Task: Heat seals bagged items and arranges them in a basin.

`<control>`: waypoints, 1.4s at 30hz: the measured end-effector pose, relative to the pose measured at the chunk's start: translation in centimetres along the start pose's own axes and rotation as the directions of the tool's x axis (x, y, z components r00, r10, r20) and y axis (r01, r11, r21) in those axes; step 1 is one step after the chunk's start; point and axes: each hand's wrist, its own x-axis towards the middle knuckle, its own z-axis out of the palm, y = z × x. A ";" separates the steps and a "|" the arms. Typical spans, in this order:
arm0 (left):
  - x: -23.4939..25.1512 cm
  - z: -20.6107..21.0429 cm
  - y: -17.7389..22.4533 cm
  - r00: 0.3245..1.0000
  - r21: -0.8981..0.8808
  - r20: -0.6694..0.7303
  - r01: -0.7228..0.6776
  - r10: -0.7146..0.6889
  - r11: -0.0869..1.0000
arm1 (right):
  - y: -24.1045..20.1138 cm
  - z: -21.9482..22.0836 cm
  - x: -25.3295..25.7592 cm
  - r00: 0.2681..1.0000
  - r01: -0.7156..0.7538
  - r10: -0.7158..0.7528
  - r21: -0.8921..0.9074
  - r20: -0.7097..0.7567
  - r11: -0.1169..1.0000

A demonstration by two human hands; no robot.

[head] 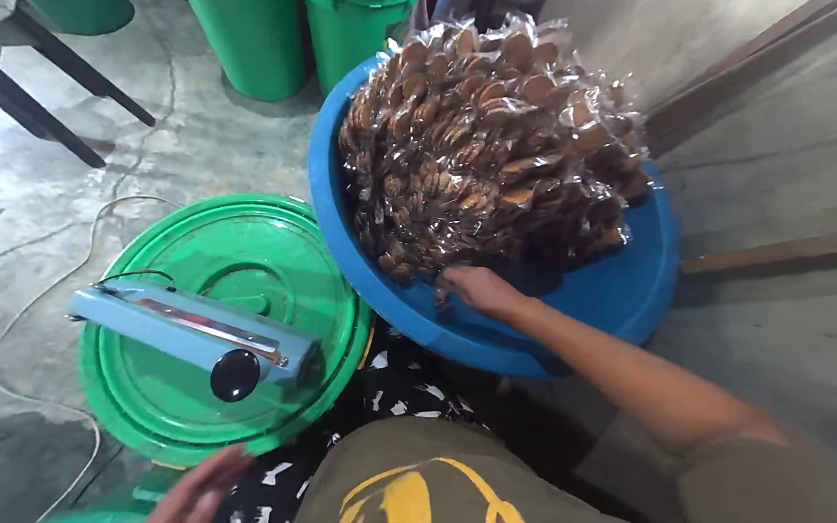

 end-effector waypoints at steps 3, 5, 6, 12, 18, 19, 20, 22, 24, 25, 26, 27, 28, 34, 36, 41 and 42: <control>3.6 5.2 1.0 0.971 -0.174 0.156 -0.155 0.182 0.973 | -5.6 0.1 -0.9 0.738 0.447 -0.467 -0.165 -0.487 0.879; 5.7 7.6 0.8 0.957 -0.315 0.136 -0.203 0.256 0.927 | -9.3 0.0 -0.8 0.566 0.625 -0.606 -0.189 -0.558 0.757; 6.5 8.4 0.7 0.957 -0.361 0.134 -0.195 0.258 0.912 | -11.1 0.5 -0.6 0.533 0.706 -0.643 -0.130 -0.549 0.696; 7.3 9.2 -0.8 0.978 -0.412 -0.199 -0.029 -0.059 0.911 | -15.6 6.1 2.0 0.847 0.429 -0.511 0.758 -0.148 0.491; 9.2 5.6 -4.3 0.793 -0.251 -0.607 -0.137 -0.045 0.958 | -20.2 5.6 6.7 0.980 0.182 -0.143 0.916 -0.138 0.358; 9.8 4.9 -4.2 0.771 -0.256 -0.635 -0.158 -0.043 0.954 | -21.2 4.8 7.0 0.956 0.260 -0.254 0.825 -0.147 0.502; 10.4 4.3 -4.0 0.750 -0.273 -0.660 -0.175 -0.051 0.946 | -22.3 3.9 7.2 0.927 0.327 -0.362 0.676 -0.095 0.661; 11.5 3.1 -3.2 0.713 -0.298 -0.697 -0.199 -0.070 0.934 | -25.1 3.0 7.9 0.870 0.420 -0.469 0.270 0.151 0.866; 12.2 2.2 -2.8 0.696 -0.301 -0.714 -0.208 -0.076 0.931 | -27.3 3.6 8.9 0.863 0.404 -0.369 -0.033 0.344 0.914; 12.4 1.9 -2.6 0.691 -0.306 -0.718 -0.206 -0.083 0.930 | -27.8 4.3 9.4 0.871 0.370 -0.306 -0.101 0.385 0.924; 12.3 1.7 -2.5 0.688 -0.319 -0.719 -0.196 -0.102 0.927 | -28.1 5.2 9.7 0.883 0.340 -0.269 -0.127 0.385 0.932; 12.2 1.5 -2.6 0.687 -0.336 -0.716 -0.179 -0.127 0.925 | -28.0 5.9 9.9 0.899 0.329 -0.265 -0.135 0.349 0.935; 11.9 1.3 -2.7 0.686 -0.355 -0.711 -0.158 -0.156 0.922 | -27.7 6.6 9.8 0.913 0.337 -0.288 -0.135 0.290 0.932; 11.5 -0.7 -5.2 0.625 -0.519 -0.685 -0.057 -0.375 0.853 | -25.1 9.3 9.3 0.860 0.503 -0.508 -0.079 -0.048 0.860; 11.7 -1.0 -5.2 0.645 -0.539 -0.670 -0.080 -0.369 0.838 | -25.2 9.1 9.3 0.863 0.503 -0.504 -0.040 -0.044 0.864; 11.9 -0.6 -3.2 0.653 -0.512 -0.702 -0.185 -0.284 0.839 | -24.6 8.6 9.6 0.872 0.489 -0.490 0.053 0.011 0.871; 11.9 -0.4 -2.6 0.686 -0.524 -0.674 -0.186 -0.272 0.831 | -24.6 8.5 9.6 0.875 0.481 -0.483 0.066 0.026 0.874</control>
